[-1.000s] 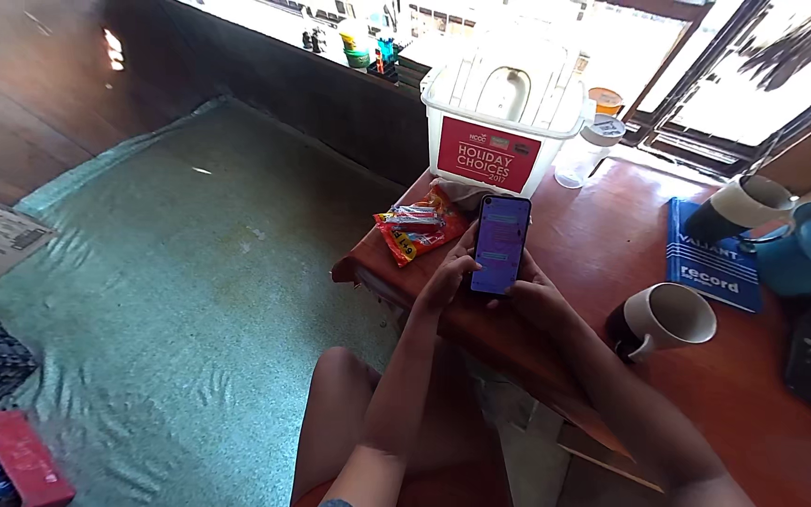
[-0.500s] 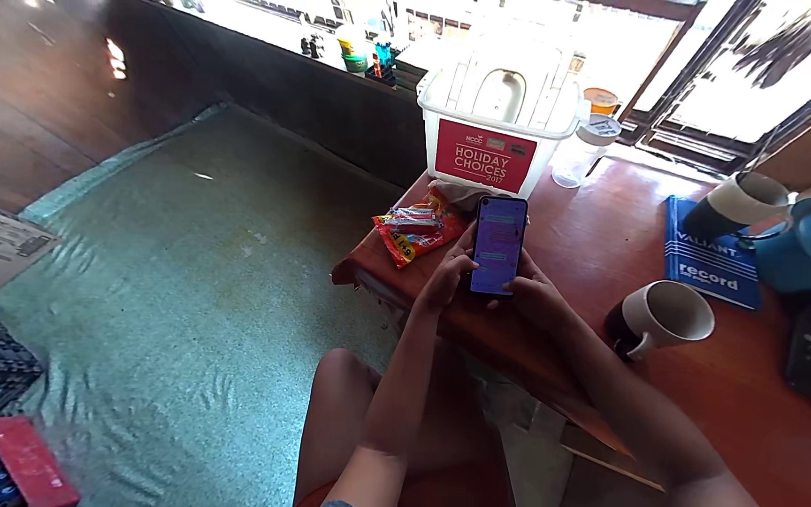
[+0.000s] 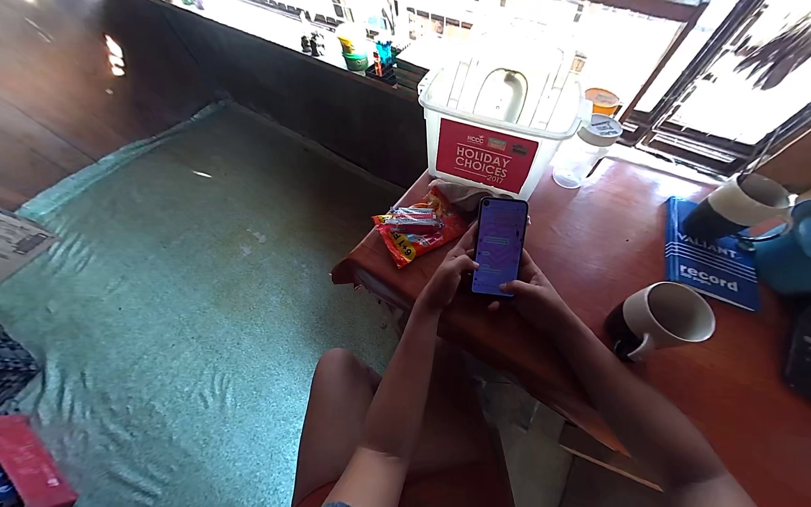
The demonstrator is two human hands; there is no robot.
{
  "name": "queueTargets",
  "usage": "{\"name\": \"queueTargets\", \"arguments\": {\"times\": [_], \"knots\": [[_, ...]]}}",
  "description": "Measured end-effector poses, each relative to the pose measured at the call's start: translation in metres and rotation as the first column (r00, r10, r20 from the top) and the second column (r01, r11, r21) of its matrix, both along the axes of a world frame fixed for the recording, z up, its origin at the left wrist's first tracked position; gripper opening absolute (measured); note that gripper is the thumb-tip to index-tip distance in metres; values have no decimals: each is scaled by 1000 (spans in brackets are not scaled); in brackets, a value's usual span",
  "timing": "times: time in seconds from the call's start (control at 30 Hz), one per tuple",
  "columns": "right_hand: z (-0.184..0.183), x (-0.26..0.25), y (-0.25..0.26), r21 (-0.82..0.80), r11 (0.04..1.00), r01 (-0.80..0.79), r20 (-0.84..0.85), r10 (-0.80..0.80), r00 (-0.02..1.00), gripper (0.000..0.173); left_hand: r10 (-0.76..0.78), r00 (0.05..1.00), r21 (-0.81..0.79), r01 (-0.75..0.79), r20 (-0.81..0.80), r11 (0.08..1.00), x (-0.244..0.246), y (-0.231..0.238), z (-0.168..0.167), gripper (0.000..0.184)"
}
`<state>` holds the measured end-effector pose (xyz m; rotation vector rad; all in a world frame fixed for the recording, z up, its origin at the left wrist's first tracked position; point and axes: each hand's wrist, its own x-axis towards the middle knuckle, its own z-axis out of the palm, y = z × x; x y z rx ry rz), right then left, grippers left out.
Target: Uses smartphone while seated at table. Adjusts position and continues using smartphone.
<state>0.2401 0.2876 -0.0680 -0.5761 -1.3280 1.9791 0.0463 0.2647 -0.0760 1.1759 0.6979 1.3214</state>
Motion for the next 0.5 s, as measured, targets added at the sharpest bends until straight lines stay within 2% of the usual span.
{"name": "queueTargets", "arguments": {"times": [0.5], "knots": [[-1, 0, 1, 3, 1000, -9, -11, 9, 1000, 65, -9, 1000, 7, 9, 15, 1000, 0, 0, -2, 78]]}}
